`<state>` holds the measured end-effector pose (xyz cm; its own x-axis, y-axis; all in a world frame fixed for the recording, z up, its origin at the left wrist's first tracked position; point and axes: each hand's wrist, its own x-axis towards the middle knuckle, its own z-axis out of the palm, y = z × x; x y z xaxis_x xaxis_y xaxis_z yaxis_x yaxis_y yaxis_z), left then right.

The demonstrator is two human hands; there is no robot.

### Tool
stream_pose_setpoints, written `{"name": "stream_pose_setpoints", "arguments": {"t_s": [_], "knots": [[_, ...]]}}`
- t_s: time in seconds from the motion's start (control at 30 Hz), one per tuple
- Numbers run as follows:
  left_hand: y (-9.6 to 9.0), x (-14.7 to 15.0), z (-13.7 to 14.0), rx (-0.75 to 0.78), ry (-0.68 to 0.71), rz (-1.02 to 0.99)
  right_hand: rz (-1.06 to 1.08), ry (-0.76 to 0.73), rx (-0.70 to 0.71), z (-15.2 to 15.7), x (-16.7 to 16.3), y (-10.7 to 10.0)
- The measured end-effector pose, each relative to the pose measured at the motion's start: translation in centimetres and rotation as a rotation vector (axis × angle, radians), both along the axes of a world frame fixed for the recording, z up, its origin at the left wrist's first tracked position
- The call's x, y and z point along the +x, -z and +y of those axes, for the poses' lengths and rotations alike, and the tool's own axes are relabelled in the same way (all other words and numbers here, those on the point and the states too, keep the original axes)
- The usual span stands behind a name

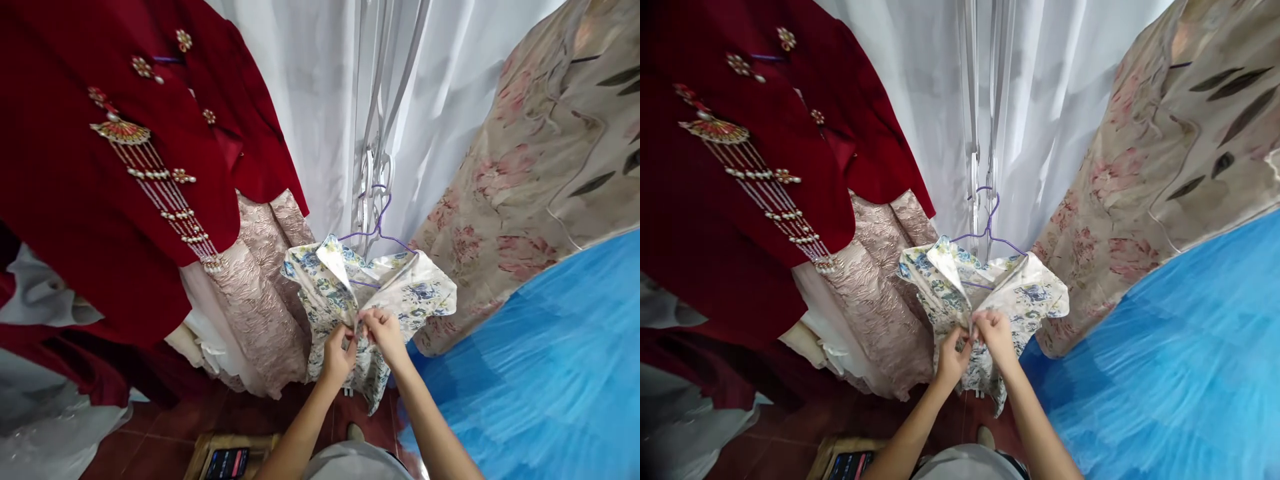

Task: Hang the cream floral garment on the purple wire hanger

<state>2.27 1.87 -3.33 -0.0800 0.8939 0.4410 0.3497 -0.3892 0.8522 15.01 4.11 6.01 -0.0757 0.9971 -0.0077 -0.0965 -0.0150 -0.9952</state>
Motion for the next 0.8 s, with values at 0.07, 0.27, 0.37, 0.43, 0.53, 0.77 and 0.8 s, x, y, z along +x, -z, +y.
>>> {"name": "stream_pose_setpoints", "arguments": {"t_s": [0.07, 0.27, 0.37, 0.43, 0.53, 0.77, 0.8], "knots": [[0.1, 0.6, -0.6, -0.009, -0.043, 0.035, 0.025, 0.064, 0.061, 1.6, 0.4, -2.5], [-0.4, 4.2, -2.0, -0.045, -0.067, 0.086, 0.151, 0.156, 0.301, 5.3, 0.8, -9.6], [-0.2, 5.2, -2.2, -0.096, -0.020, 0.082, 0.189, 0.196, 0.365, 5.6, 1.0, -11.2], [-0.6, 4.7, -1.9, -0.114, 0.034, 0.070, 0.175, 0.191, 0.386, 5.4, 1.2, -11.4], [-4.3, 2.4, -0.4, 0.048, 0.096, 0.034, 0.119, 0.165, 0.371, 4.7, 1.4, -11.0], [-20.5, -2.1, 7.3, 0.521, 0.149, 0.419, 0.062, 0.188, 0.425, 3.5, 0.8, -10.7], [-21.8, -2.1, 8.2, 0.514, 0.194, 0.514, 0.038, 0.199, 0.446, 3.5, 0.7, -10.8]]}}
